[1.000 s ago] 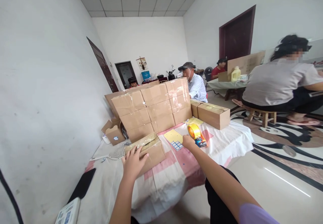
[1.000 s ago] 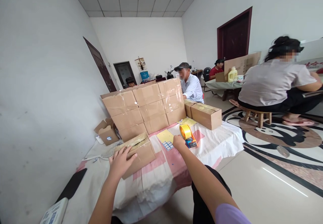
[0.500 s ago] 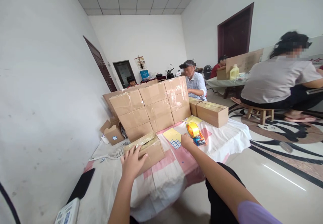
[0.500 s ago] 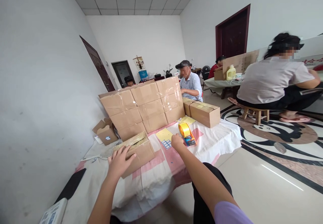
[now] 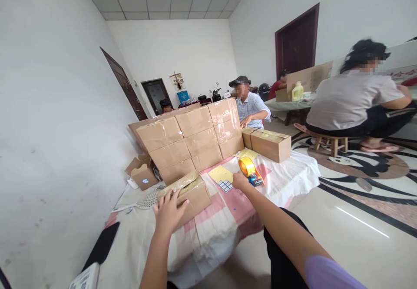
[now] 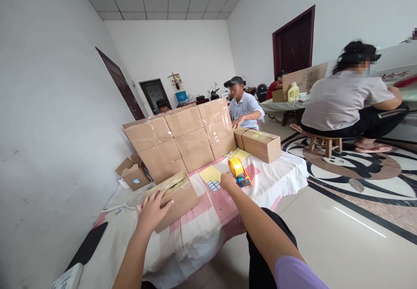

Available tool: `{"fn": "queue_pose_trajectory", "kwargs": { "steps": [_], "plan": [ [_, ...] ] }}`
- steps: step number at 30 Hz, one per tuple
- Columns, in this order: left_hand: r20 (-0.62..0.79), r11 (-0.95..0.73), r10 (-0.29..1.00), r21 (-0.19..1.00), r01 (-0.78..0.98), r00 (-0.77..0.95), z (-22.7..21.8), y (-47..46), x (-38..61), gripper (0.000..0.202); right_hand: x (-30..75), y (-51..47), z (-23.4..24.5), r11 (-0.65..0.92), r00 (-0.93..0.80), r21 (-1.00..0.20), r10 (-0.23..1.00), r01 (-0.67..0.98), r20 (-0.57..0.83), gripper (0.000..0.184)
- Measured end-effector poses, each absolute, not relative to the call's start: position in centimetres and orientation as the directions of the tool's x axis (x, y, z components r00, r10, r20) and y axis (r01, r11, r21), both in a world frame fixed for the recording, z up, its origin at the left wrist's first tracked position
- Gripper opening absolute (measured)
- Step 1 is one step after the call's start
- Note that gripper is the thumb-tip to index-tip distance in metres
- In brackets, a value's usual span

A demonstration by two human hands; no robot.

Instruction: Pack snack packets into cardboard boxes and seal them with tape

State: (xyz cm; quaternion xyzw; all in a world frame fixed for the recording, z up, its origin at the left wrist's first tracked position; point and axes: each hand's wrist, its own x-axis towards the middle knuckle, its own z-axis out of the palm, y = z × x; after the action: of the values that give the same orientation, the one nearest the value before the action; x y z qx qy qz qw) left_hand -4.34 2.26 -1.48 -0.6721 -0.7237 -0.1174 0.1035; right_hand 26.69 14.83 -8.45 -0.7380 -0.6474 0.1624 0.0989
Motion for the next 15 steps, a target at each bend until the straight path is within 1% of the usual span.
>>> {"fn": "queue_pose_trajectory", "kwargs": {
  "steps": [2, 3, 7, 9, 11, 15],
  "plan": [
    [0.302, 0.07, 0.95, 0.029, 0.997, -0.075, -1.5, 2.3, -4.4, 0.055, 26.6, 14.7, -8.4, -0.146, 0.116, -0.359, 0.988, 0.922, -0.103, 0.035],
    [0.3, 0.07, 0.951, 0.028, 0.997, -0.075, -1.5, 2.3, -4.4, 0.055, 26.5, 14.5, -8.3, -0.155, 0.13, -0.357, 0.987, 0.921, -0.093, 0.04],
    [0.297, 0.077, 0.952, 0.02, 0.997, -0.079, -1.5, 2.4, -4.3, 0.057, 25.4, 14.1, -8.0, -0.225, 0.221, -0.34, 0.974, 0.913, -0.051, 0.071],
    [0.286, 0.083, 0.955, 0.01, 0.997, -0.082, -1.5, 2.5, -4.2, 0.058, 25.0, 14.1, -7.8, -0.261, 0.258, -0.338, 0.965, 0.904, -0.054, 0.079],
    [0.277, 0.099, 0.956, 0.002, 0.995, -0.096, -1.6, 2.7, -4.2, 0.06, 24.8, 14.2, -7.7, -0.289, 0.282, -0.345, 0.957, 0.893, -0.071, 0.08],
    [0.275, 0.122, 0.955, -0.007, 0.993, -0.115, -1.8, 3.3, -4.5, 0.063, 25.0, 14.5, -7.9, -0.303, 0.286, -0.378, 0.953, 0.875, -0.103, 0.068]
  ]
}}
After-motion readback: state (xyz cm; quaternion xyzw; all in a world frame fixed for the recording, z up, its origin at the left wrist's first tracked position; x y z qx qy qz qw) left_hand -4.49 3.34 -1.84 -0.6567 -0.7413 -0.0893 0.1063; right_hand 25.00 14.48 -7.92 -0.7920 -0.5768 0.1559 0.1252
